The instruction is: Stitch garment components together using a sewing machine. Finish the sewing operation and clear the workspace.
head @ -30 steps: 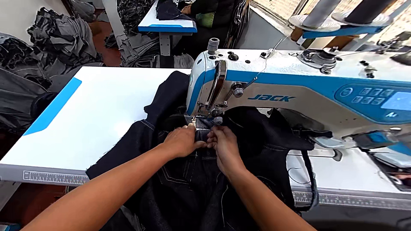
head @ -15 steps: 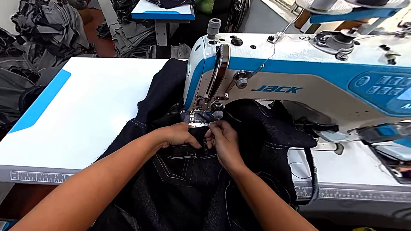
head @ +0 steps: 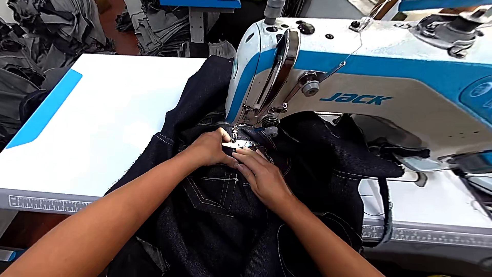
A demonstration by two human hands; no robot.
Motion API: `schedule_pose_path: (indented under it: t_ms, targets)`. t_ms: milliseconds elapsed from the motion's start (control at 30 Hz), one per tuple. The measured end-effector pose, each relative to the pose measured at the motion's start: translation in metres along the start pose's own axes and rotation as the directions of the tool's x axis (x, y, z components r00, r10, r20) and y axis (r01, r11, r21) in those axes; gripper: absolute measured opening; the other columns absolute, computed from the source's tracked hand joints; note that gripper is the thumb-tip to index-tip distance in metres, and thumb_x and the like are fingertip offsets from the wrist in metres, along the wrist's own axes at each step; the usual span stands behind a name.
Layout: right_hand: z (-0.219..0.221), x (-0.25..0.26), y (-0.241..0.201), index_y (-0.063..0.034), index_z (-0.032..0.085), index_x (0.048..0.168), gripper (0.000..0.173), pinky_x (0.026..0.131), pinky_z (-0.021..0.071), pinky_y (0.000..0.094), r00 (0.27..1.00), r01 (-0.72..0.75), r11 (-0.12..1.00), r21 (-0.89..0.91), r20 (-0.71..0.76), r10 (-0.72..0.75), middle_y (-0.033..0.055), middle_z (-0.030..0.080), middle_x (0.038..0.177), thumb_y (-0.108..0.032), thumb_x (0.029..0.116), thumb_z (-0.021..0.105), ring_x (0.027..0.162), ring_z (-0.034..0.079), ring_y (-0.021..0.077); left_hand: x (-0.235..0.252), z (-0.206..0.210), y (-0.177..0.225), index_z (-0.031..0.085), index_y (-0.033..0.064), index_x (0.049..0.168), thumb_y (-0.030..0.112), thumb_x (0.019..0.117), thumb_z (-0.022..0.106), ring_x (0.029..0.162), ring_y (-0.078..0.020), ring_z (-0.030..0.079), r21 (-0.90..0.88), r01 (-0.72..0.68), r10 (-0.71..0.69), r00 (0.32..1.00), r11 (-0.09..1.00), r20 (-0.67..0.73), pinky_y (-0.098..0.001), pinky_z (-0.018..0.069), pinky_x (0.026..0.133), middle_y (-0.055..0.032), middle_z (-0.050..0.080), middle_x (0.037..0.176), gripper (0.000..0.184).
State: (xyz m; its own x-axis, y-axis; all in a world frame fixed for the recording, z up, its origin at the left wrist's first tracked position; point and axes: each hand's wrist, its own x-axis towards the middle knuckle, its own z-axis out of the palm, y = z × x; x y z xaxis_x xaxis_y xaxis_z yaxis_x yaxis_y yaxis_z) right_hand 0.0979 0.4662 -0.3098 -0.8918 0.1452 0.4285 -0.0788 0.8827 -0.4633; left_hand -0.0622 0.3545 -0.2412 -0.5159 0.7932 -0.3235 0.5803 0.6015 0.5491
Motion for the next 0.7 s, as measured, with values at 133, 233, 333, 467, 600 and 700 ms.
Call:
schedule_pose_path:
  t_ms: [133,233,333,467,600,700]
  targets:
    - [0.003,0.010,0.002,0.0026,0.069,0.118,0.026,0.115,0.0411,0.0532,0.998,-0.057,0.998,-0.004,0.035,0.057,0.0177,0.066,0.134,-0.016,0.1035,0.058,0.130,0.061,0.0334,0.013,-0.014,-0.005,0.044,0.0063,0.145,0.031,0.0761,0.092,0.103,-0.0361,0.063,-0.012,0.007,-0.006,1.000,1.000,0.016,-0.0562,0.0490,0.092,-0.0231,0.065,0.115,0.088]
    - [0.002,0.019,0.001,0.0046,0.066,0.111,0.022,0.112,0.0433,0.0529,0.993,-0.110,0.993,-0.047,0.042,0.112,0.0201,0.066,0.130,-0.016,0.1030,0.061,0.122,0.065,0.0347,0.026,-0.023,-0.005,0.041,0.0057,0.146,0.031,0.0762,0.092,0.108,-0.0384,0.063,0.009,0.002,-0.002,0.999,1.000,0.043,-0.0576,0.0481,0.095,-0.0253,0.063,0.120,0.090]
    - [0.002,0.023,0.001,0.0055,0.065,0.109,0.023,0.111,0.0449,0.0533,0.988,-0.147,0.986,-0.077,0.041,0.151,0.0215,0.065,0.131,-0.016,0.1029,0.061,0.121,0.065,0.0363,0.038,-0.029,-0.006,0.041,0.0023,0.147,0.033,0.0765,0.092,0.116,-0.0383,0.061,0.052,-0.026,0.023,0.998,0.998,0.066,-0.0579,0.0462,0.100,-0.0253,0.062,0.125,0.092]
    - [0.001,0.023,0.001,0.0052,0.065,0.111,0.025,0.110,0.0454,0.0521,0.985,-0.164,0.981,-0.100,0.043,0.169,0.0212,0.065,0.133,-0.018,0.1042,0.059,0.123,0.064,0.0371,0.048,-0.031,-0.010,0.042,0.0016,0.147,0.034,0.0741,0.093,0.118,-0.0384,0.060,0.069,-0.052,0.047,0.996,0.996,0.069,-0.0581,0.0454,0.101,-0.0258,0.062,0.126,0.095]
    - [0.002,0.024,0.003,0.0049,0.065,0.111,0.025,0.112,0.0434,0.0528,0.986,-0.159,0.983,-0.091,0.033,0.163,0.0201,0.065,0.132,-0.018,0.1042,0.059,0.123,0.064,0.0356,0.050,-0.031,-0.010,0.042,0.0024,0.148,0.035,0.0736,0.093,0.118,-0.0384,0.060,0.082,-0.049,0.043,0.997,0.995,0.065,-0.0584,0.0449,0.102,-0.0255,0.061,0.127,0.096]
    - [0.002,0.026,0.004,0.0042,0.065,0.110,0.024,0.109,0.0460,0.0518,0.985,-0.166,0.981,-0.101,0.030,0.170,0.0196,0.066,0.130,-0.018,0.1039,0.060,0.120,0.066,0.0349,0.053,-0.032,-0.012,0.045,0.0027,0.144,0.036,0.0727,0.094,0.118,-0.0373,0.060,0.087,-0.060,0.055,0.997,0.994,0.058,-0.0572,0.0451,0.102,-0.0243,0.062,0.126,0.093]
